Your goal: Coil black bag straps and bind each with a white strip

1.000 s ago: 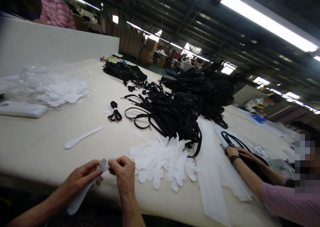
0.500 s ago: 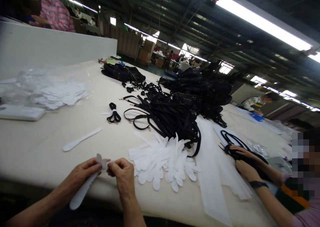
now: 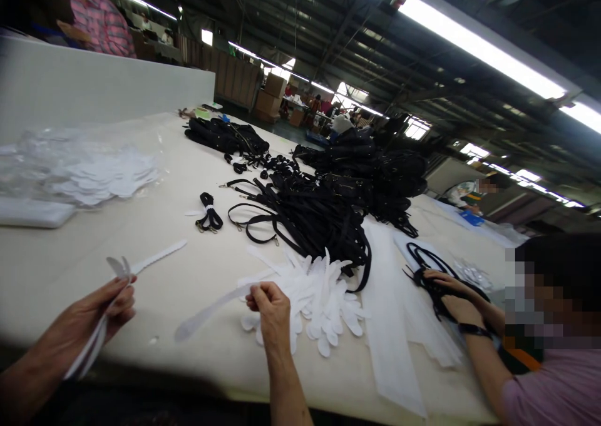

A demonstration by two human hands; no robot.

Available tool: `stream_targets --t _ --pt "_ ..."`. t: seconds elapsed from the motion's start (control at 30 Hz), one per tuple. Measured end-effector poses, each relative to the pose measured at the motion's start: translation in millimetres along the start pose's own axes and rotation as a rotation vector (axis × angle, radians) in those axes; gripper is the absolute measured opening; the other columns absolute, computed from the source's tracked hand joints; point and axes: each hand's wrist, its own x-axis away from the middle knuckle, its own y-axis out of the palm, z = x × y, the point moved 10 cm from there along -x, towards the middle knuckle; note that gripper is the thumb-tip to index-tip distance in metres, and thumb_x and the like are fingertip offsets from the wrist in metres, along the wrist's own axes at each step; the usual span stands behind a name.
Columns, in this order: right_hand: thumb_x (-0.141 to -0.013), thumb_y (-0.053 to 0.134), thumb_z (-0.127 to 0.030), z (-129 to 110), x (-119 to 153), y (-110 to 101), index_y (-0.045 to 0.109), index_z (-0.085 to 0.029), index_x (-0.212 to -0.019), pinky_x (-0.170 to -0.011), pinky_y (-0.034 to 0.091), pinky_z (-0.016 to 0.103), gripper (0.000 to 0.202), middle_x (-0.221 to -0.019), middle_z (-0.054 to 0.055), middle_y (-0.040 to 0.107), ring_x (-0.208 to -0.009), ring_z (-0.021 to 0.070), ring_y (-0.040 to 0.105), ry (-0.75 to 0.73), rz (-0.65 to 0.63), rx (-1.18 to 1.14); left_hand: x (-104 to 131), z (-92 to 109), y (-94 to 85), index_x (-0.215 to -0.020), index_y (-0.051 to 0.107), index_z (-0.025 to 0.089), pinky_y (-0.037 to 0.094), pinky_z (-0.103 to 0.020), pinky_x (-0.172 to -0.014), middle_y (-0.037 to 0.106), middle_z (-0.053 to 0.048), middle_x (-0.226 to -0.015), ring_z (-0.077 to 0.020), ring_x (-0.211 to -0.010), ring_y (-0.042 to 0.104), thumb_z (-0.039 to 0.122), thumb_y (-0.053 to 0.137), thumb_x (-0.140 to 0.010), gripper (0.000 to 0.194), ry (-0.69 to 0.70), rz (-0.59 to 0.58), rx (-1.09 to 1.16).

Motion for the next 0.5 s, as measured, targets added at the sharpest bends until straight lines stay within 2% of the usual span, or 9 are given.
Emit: stream_targets --t 0.07,0.13,0.23,0.3,0.33,0.4,0.5 --pt "-0.069 0.077 -0.053 -5.4 -12.2 -22.5 0.070 -0.014 -0.080 -0.061 0.053 0.029 0.040 -0.068 0.004 0.072 -0.060 0.0155 0.064 -0.010 0.045 0.065 2.2 1.6 -7.8 -0.085 0.070 0.012 0.048 -0.013 -0.042 0.052 0.006 -0.060 -0.0029 -0.045 0.047 0.015 0.077 -0.076 0.012 -0.011 0.036 -0.036" --pt "-0.070 0.075 -0.052 -11.9 -24.6 -45.9 0.070 -0.014 -0.084 -0.063 0.053 0.031 0.040 -0.070 0.005 0.072 -0.061 0.0167 0.065 -0.020 0.087 0.156 3.8 -4.5 -12.9 -0.087 0.070 0.012 0.052 -0.014 -0.045 0.060 0.002 -0.065 -0.0063 -0.051 0.055 0.017 0.079 -0.074 0.016 -0.035 0.071 -0.134" --pt "-0.071 0.072 -0.042 -26.4 -34.6 -78.4 0.070 -0.017 -0.103 -0.070 0.052 0.032 0.041 -0.075 0.002 0.073 -0.068 0.0177 0.065 -0.059 0.167 0.281 4.1 -25.0 -10.8 -0.091 0.071 0.014 0.061 -0.021 -0.059 0.071 -0.004 -0.076 -0.0141 -0.065 0.067 0.023 0.084 -0.069 0.027 -0.082 0.069 -0.345" --pt "-0.073 0.070 -0.035 -39.4 -29.5 -89.4 0.066 -0.022 -0.120 -0.077 0.050 0.032 0.049 -0.082 0.000 0.074 -0.074 0.0177 0.065 -0.115 0.238 0.425 3.4 -46.1 -1.1 -0.087 0.072 0.015 0.061 -0.022 -0.063 0.075 -0.005 -0.075 -0.0164 -0.067 0.069 0.030 0.088 -0.066 0.030 -0.140 0.000 -0.459" --pt "-0.075 0.069 -0.034 -44.0 -23.6 -86.7 0.063 -0.025 -0.126 -0.080 0.049 0.032 0.052 -0.086 -0.001 0.074 -0.076 0.0175 0.065 -0.141 0.249 0.487 3.4 -57.3 5.0 -0.084 0.072 0.015 0.060 -0.022 -0.063 0.075 -0.005 -0.072 -0.0166 -0.065 0.069 0.035 0.088 -0.065 0.032 -0.172 -0.045 -0.504" --pt "-0.081 0.064 -0.036 -42.7 -7.9 -60.6 0.062 -0.025 -0.129 -0.078 0.049 0.031 0.049 -0.087 0.000 0.075 -0.077 0.0175 0.066 -0.151 0.152 0.491 4.3 -78.1 18.9 -0.079 0.072 0.017 0.059 -0.023 -0.063 0.076 -0.005 -0.069 -0.0174 -0.062 0.069 0.045 0.087 -0.064 0.035 -0.218 -0.149 -0.579" --pt "-0.083 0.067 -0.038 -23.1 25.8 16.5 0.071 -0.022 -0.115 -0.072 0.050 0.028 0.036 -0.085 0.002 0.075 -0.076 0.0174 0.067 -0.089 -0.204 0.252 6.9 -101.9 37.8 -0.077 0.073 0.020 0.058 -0.026 -0.063 0.077 -0.004 -0.069 -0.0199 -0.064 0.069 0.057 0.083 -0.064 0.041 -0.221 -0.275 -0.679"
